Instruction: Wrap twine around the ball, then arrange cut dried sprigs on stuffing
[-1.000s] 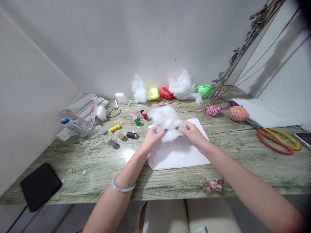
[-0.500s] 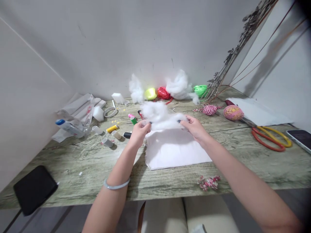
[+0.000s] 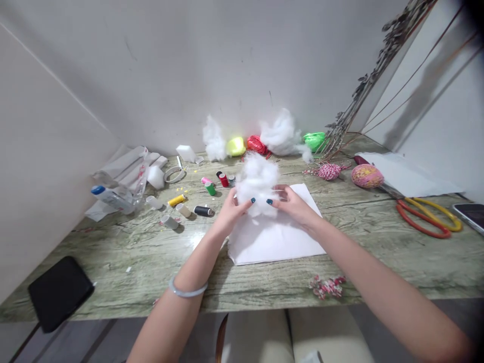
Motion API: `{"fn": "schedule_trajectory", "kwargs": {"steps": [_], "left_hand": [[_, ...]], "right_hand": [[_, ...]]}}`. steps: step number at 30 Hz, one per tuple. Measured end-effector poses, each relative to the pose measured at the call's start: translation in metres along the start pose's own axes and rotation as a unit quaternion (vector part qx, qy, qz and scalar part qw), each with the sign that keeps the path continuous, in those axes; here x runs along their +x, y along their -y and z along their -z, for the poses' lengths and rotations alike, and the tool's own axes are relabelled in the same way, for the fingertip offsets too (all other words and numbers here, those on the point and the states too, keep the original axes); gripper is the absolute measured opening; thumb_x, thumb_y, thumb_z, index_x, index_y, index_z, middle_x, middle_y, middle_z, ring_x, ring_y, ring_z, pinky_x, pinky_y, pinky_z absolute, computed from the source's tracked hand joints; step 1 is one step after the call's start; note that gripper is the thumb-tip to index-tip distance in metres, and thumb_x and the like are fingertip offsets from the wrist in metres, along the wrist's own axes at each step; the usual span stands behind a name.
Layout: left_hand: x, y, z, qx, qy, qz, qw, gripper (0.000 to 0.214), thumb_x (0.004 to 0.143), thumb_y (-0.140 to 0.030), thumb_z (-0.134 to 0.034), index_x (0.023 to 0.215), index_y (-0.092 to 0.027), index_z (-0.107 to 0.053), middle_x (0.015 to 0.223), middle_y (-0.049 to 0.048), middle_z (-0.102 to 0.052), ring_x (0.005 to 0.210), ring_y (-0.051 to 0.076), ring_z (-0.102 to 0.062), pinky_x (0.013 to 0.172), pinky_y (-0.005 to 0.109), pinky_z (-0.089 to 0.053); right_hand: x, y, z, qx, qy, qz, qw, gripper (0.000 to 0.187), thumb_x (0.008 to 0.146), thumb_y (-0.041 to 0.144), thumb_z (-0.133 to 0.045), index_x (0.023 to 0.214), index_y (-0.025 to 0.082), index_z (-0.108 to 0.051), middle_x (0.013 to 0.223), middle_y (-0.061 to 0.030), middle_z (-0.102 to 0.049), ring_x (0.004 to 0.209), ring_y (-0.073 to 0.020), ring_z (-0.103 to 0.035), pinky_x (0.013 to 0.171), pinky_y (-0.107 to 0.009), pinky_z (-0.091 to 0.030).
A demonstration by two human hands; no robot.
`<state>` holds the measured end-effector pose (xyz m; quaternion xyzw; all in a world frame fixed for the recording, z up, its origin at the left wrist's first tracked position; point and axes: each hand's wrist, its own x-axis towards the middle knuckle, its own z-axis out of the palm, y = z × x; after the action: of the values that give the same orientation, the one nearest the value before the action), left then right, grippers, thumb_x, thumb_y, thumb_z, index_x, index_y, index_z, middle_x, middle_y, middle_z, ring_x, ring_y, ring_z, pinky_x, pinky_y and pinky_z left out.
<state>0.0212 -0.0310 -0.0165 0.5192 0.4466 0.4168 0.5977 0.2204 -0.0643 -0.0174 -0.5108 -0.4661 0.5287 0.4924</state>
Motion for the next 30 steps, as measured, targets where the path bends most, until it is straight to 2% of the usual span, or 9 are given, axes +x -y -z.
{"fn": "schedule_trajectory", "kwargs": {"steps": [4, 7, 10, 16, 23, 26, 28, 30], "left_hand": [[0.001, -0.001, -0.001, -0.007, -0.001, 0.009, 1.000, 0.074, 0.064, -0.041, -0.084, 0.126, -0.018, -0.052, 0.112, 0.0108, -0.069, 0.086, 0.018, -0.067, 0.069, 0.025, -0.052], [0.000, -0.004, -0.003, -0.068, -0.010, 0.010, 0.998, 0.074, 0.058, -0.037, -0.088, 0.121, -0.015, -0.055, 0.113, 0.0121, -0.069, 0.086, 0.018, -0.067, 0.074, 0.028, -0.054], [0.001, -0.009, 0.000, -0.115, -0.021, 0.017, 0.993, 0.072, 0.053, -0.031, -0.090, 0.116, -0.014, -0.059, 0.106, 0.0094, -0.072, 0.082, 0.016, -0.067, 0.075, 0.027, -0.054], [0.004, -0.016, 0.011, -0.110, -0.025, 0.016, 0.994, 0.061, 0.055, -0.029, -0.090, 0.108, -0.013, -0.068, 0.099, 0.0071, -0.074, 0.079, 0.015, -0.067, 0.072, 0.024, -0.053], [0.006, -0.023, 0.025, -0.090, -0.015, -0.003, 0.996, 0.054, 0.057, -0.033, -0.089, 0.104, -0.014, -0.072, 0.093, 0.0065, -0.075, 0.076, 0.014, -0.068, 0.068, 0.022, -0.051], [0.005, -0.023, 0.027, -0.075, 0.013, 0.030, 0.997, 0.053, 0.056, -0.034, -0.090, 0.102, -0.014, -0.072, 0.092, 0.0067, -0.076, 0.074, 0.014, -0.067, 0.067, 0.022, -0.051], [0.004, -0.022, 0.025, -0.068, 0.039, 0.053, 0.995, 0.052, 0.057, -0.035, -0.089, 0.102, -0.015, -0.073, 0.093, 0.0062, -0.075, 0.075, 0.014, -0.067, 0.067, 0.022, -0.051], [0.002, -0.021, 0.022, -0.067, 0.054, 0.054, 0.995, 0.051, 0.061, -0.036, -0.088, 0.105, -0.017, -0.072, 0.096, 0.0061, -0.075, 0.077, 0.015, -0.067, 0.068, 0.022, -0.051]], "right_hand": [[-0.002, 0.004, -0.001, 0.010, 0.018, -0.015, 1.000, 0.062, 0.067, 0.042, -0.077, 0.121, 0.023, -0.053, 0.125, -0.0116, -0.063, 0.102, -0.0234, -0.064, 0.074, -0.032, -0.054], [-0.002, 0.006, -0.001, -0.012, 0.020, -0.021, 1.000, 0.044, 0.066, 0.036, -0.075, 0.104, 0.018, -0.064, 0.106, -0.0099, -0.071, 0.087, -0.0208, -0.066, 0.065, -0.028, -0.050], [0.001, 0.007, 0.003, -0.028, -0.017, -0.022, 0.999, 0.028, 0.061, 0.032, -0.072, 0.085, 0.017, -0.067, 0.084, -0.0052, -0.071, 0.070, -0.0158, -0.060, 0.057, -0.026, -0.045], [0.010, 0.009, 0.016, 0.023, -0.077, -0.016, 0.997, 0.029, 0.053, 0.027, -0.075, 0.079, 0.018, -0.066, 0.074, -0.0001, -0.066, 0.065, -0.0114, -0.055, 0.057, -0.024, -0.043], [0.016, 0.009, 0.035, 0.001, -0.077, 0.006, 0.997, 0.029, 0.058, 0.030, -0.078, 0.083, 0.019, -0.068, 0.078, -0.0026, -0.068, 0.069, -0.0125, -0.058, 0.063, -0.027, -0.048], [0.015, 0.012, 0.042, 0.003, -0.013, -0.041, 0.999, 0.033, 0.059, 0.028, -0.083, 0.088, 0.020, -0.069, 0.087, -0.0050, -0.070, 0.076, -0.0152, -0.062, 0.066, -0.028, -0.052], [0.012, 0.013, 0.042, 0.024, 0.028, -0.073, 0.997, 0.043, 0.060, 0.030, -0.084, 0.099, 0.023, -0.067, 0.099, -0.0070, -0.070, 0.085, -0.0176, -0.065, 0.068, -0.028, -0.054], [0.010, 0.013, 0.037, 0.050, 0.042, -0.082, 0.995, 0.055, 0.062, 0.035, -0.084, 0.112, 0.026, -0.062, 0.111, -0.0085, -0.069, 0.092, -0.0196, -0.066, 0.071, -0.030, -0.056]]}}
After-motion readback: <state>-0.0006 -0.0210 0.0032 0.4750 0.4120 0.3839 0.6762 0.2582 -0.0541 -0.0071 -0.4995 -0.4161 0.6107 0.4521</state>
